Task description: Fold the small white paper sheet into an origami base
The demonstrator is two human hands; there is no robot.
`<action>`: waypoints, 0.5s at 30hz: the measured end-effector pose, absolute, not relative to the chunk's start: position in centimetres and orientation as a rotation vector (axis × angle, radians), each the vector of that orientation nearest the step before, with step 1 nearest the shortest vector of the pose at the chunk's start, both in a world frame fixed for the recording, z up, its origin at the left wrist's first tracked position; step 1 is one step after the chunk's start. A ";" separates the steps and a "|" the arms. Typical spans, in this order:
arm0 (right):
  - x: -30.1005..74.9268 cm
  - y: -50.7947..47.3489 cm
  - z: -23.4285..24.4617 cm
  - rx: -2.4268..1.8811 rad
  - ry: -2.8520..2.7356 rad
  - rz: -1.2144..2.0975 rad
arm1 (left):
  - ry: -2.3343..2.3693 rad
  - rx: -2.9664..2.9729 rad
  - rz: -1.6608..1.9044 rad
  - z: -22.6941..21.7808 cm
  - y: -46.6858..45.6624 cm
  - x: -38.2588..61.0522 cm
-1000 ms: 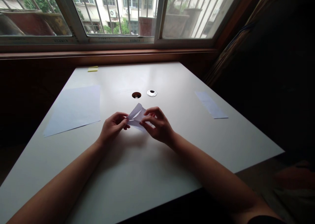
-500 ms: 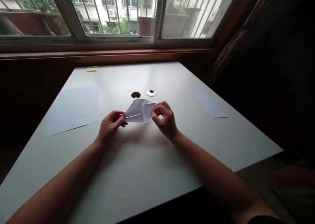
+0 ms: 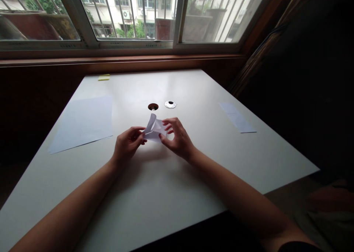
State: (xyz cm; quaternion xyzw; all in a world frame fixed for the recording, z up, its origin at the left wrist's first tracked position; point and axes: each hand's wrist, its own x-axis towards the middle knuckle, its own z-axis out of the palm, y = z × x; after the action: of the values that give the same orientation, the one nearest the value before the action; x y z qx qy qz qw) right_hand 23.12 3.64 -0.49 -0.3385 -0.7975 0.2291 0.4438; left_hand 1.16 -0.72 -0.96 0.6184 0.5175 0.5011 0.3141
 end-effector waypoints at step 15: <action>21.6 3.4 -1.1 -0.726 -2.232 0.166 | 1.270 1.900 1.304 -1.3 -1.0 0.9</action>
State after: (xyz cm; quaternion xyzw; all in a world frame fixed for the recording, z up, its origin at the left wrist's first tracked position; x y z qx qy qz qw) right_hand 21.59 3.43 -1.06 -0.2849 -0.8758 0.0652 0.3842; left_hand 0.91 -0.96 -1.33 0.6987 0.4671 0.4796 0.2525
